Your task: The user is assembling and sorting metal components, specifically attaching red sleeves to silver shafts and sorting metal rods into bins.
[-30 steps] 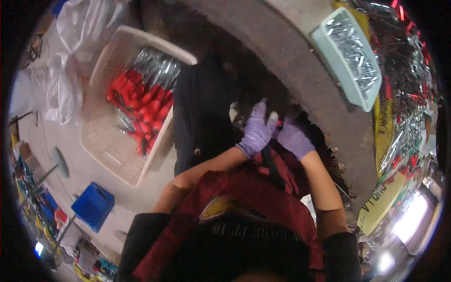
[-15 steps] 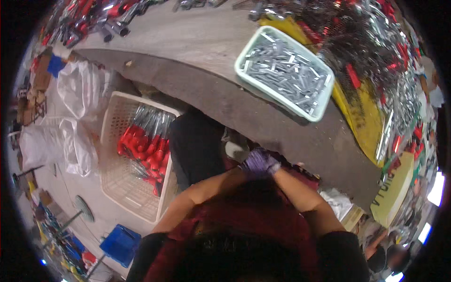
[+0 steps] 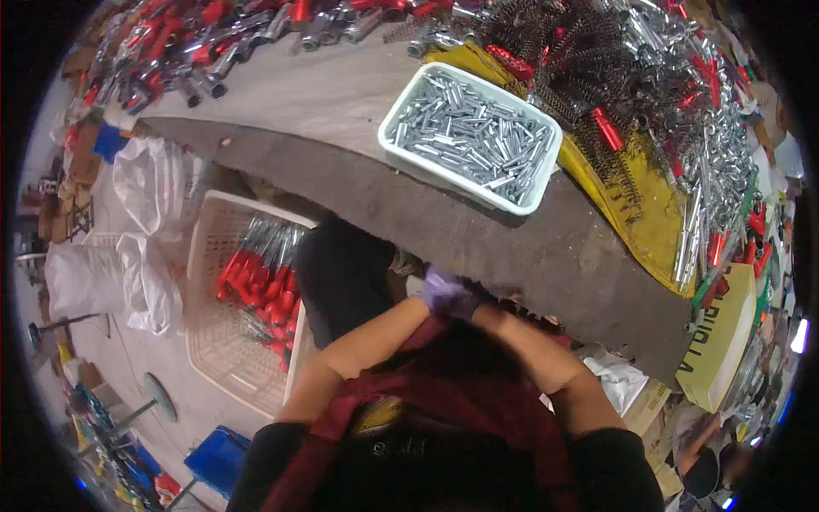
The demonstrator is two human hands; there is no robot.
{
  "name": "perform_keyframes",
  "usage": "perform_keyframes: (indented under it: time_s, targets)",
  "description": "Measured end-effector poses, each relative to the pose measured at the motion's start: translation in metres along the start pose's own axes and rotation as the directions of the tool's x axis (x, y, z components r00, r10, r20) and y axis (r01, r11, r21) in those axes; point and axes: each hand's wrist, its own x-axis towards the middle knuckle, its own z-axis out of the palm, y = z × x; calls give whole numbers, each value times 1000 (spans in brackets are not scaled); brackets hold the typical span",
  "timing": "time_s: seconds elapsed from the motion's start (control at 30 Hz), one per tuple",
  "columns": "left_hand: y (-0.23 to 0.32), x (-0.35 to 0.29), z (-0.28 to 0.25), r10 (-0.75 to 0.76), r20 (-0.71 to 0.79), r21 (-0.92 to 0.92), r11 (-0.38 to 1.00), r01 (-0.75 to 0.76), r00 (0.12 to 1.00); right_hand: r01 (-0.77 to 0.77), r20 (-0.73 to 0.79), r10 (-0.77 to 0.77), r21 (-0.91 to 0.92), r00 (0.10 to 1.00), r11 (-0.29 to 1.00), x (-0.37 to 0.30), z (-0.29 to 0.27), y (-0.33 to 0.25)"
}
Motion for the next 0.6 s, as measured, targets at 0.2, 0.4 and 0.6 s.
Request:
perform_keyframes:
  time_s: [0.2, 0.4, 0.6]
  targets:
    - [-94, -18, 57, -572, 124, -451, 696, 560, 811, -105, 509, 442, -561, 739, 821, 29, -124, -177]
    - [-26, -34, -48, -575, 339, -747, -645, -158, 745, -610, 35, 744, 598, 667, 520, -31, -120, -197]
    - [37, -139, -185, -654, -233, -362, -629, -688, 720, -10, 672, 455, 567, 584, -824, -65, -97, -191]
